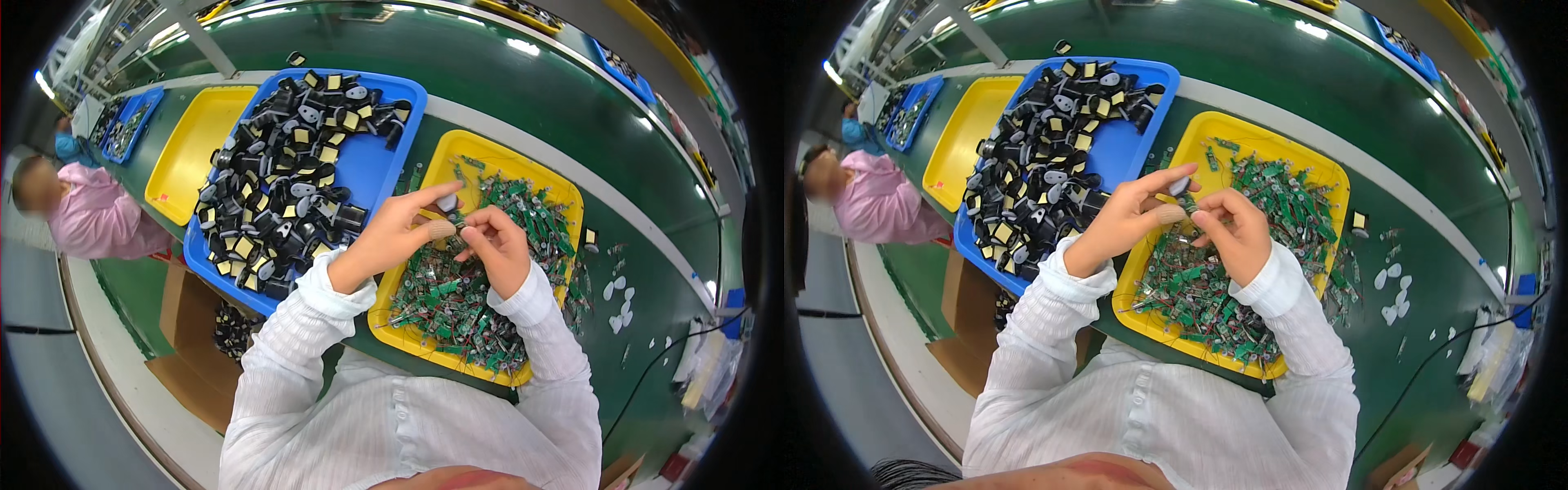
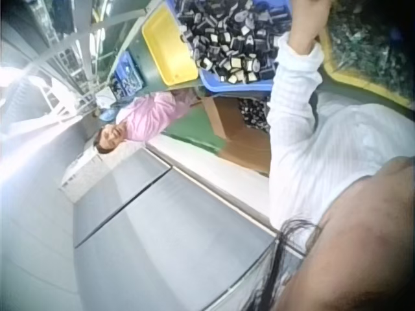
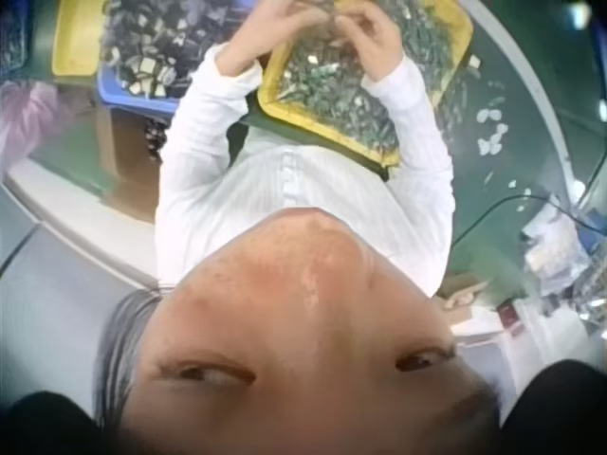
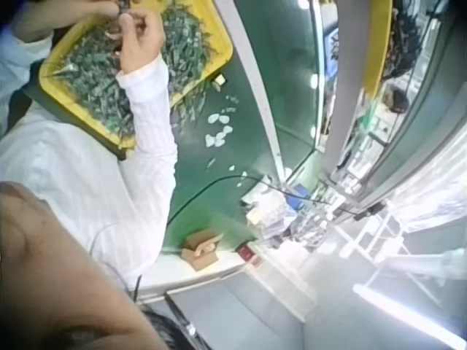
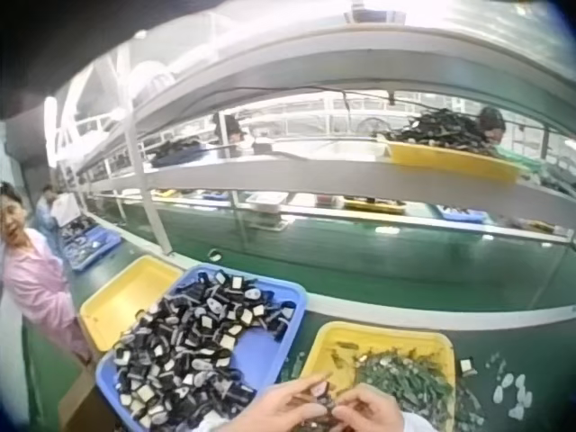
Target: The person repeatedly picks up small black plastic housings and green circuit boards from trays on a workbench. They insert the circuit boards into the housings by hand and place the assembled units into a blue tray. The process is repetitive and involves handling multiple small components.
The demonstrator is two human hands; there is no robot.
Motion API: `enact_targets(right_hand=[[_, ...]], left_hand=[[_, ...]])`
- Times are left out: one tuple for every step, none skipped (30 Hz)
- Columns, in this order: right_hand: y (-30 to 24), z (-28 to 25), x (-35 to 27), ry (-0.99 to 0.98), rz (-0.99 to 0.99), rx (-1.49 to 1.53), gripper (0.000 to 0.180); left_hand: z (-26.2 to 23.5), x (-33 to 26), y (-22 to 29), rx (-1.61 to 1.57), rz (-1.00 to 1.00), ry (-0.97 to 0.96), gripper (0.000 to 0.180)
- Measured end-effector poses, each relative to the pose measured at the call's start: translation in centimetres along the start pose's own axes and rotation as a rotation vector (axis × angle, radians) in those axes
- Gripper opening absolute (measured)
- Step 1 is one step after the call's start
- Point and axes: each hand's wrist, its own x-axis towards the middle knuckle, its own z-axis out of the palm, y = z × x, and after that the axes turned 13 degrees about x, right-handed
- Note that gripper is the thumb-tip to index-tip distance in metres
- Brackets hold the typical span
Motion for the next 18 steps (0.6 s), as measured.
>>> enact_targets(right_hand=[[0.0, -0.1, 0.0, 0.006, -0.034, -0.014, 0.010], [-0.1, -0.2, 0.0, 0.013, -0.068, -0.026, 0.009], [-0.4, -0.1, -0.2, 0.025, -0.079, -0.093, 0.009], [-0.2, 0.0, -0.1, 0.024, -0.105, -0.124, 0.009], [-0.1, 0.2, -0.1, 0.022, -0.131, -0.153, 0.009], [-0.2, 0.4, -0.2, 0.006, -0.155, -0.185, 0.010], [-0.2, 0.6, -0.2, 0.002, -0.156, -0.203, 0.010], [-0.1, 0.7, -0.1, 0.000, -0.157, -0.220, 0.011], [-0.1, 0.7, -0.1, 0.000, -0.159, -0.242, 0.011], [-0.2, 0.7, -0.1, -0.011, -0.163, -0.253, 0.012], [-0.2, 0.8, -0.1, -0.020, -0.159, -0.253, 0.012], [-0.2, 0.9, -0.1, -0.027, -0.155, -0.253, 0.012], [-0.2, 0.9, -0.1, -0.034, -0.151, -0.252, 0.012], [-0.2, 0.9, 0.0, -0.037, -0.122, -0.253, 0.012], [-0.1, 0.8, 0.0, -0.029, -0.099, -0.235, 0.011], [0.0, 0.6, 0.1, -0.020, -0.076, -0.216, 0.010], [-0.1, 0.5, 0.3, -0.013, -0.053, -0.198, 0.010], [-0.6, 0.4, 0.5, -0.008, -0.057, -0.270, 0.008]], left_hand=[[0.1, 0.0, 0.1, 0.001, 0.000, 0.014, 0.055], [0.3, 0.1, 0.1, 0.001, 0.000, 0.028, 0.054], [0.5, 0.1, -0.1, -0.027, 0.055, 0.041, 0.053], [0.6, 0.0, 0.0, -0.018, 0.095, 0.061, 0.051], [0.6, -0.1, 0.1, -0.008, 0.135, 0.081, 0.050], [0.7, -0.2, 0.3, 0.022, 0.164, 0.118, 0.047], [0.6, -0.3, 0.3, 0.026, 0.131, 0.123, 0.046], [0.5, -0.4, 0.3, 0.030, 0.099, 0.127, 0.046], [0.5, -0.4, 0.2, 0.030, 0.070, 0.129, 0.046], [0.6, -0.3, -0.2, 0.104, 0.111, 0.177, 0.042], [0.8, -0.4, -0.4, 0.072, 0.095, 0.189, 0.042], [0.9, -0.4, -0.6, 0.040, 0.080, 0.198, 0.041], [1.0, -0.4, -0.7, 0.007, 0.065, 0.207, 0.040], [1.0, -0.5, -0.6, -0.012, 0.046, 0.209, 0.040], [0.8, -0.4, -0.5, 0.013, 0.059, 0.203, 0.040], [0.7, -0.3, -0.5, 0.038, 0.071, 0.198, 0.041], [0.5, -0.3, -0.4, 0.064, 0.083, 0.194, 0.041], [0.1, -0.1, -0.9, 0.294, 0.181, 0.260, 0.046]])
